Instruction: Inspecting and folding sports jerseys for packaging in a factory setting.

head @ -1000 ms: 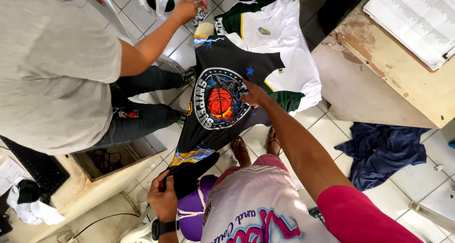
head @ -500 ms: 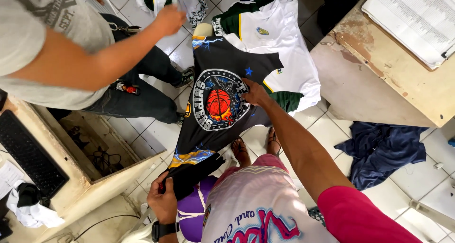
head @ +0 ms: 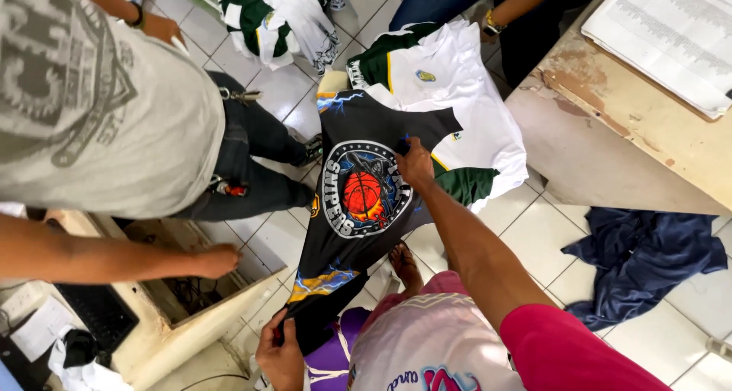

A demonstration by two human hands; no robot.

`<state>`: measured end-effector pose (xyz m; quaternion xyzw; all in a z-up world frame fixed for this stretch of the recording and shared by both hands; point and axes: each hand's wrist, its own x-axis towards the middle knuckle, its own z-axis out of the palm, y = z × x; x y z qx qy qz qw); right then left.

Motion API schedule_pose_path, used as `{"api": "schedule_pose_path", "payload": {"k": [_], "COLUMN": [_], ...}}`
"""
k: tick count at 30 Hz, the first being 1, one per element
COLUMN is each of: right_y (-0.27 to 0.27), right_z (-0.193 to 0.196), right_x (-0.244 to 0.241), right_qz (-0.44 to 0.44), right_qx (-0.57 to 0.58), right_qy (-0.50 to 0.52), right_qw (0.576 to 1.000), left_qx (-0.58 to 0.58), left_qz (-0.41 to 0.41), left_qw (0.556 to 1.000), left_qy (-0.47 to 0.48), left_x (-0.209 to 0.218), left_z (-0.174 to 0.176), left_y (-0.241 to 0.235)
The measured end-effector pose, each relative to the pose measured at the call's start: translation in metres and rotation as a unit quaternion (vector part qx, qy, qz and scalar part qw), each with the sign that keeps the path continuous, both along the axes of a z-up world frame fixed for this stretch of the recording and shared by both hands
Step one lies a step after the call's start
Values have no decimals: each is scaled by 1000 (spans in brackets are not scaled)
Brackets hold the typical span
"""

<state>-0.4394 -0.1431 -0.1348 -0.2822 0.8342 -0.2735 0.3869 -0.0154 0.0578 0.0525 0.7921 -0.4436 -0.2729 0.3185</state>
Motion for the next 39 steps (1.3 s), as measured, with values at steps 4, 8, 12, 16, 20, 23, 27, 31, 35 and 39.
{"api": "schedule_pose_path", "payload": {"k": [4,8,12,16,20,23,27,31,35,39], "right_y": [2,1,18,83,160,195,221,236,242,250], "right_z": [13,16,-29,12,6,4,-17,-23,-25,-13], "right_x": [6,3,-1,14,34,43,56,63,70,76], "right_qz": [-16,-9,-24,-31,-25,4,58,95,119,111], "right_qx": [-8,-9,-139,-103,9,87,89,45,66,93], "right_qy": [-21,-2,15,5,-51,-13,-33,-75,-81,-88], "right_qw": [1000,1000,990,994,998,996,994,992,987,986], "left_qx": [10,26,-23,-21,-7,12,-16,2,-16,-24], "left_qz": [-16,-10,-72,-68,-90,-100,-124,-109,-110,-120], "left_qw": [999,999,995,997,996,995,992,994,991,990], "left_qy": [-33,-24,-63,-29,-3,5,17,34,68,74], "left_x": [4,3,16,4,4,2,6,2,9,14], "left_z": [-6,-3,-14,3,11,15,14,22,15,12], "left_y": [1,-5,-4,-15,-19,-20,-19,-20,-22,-19]}}
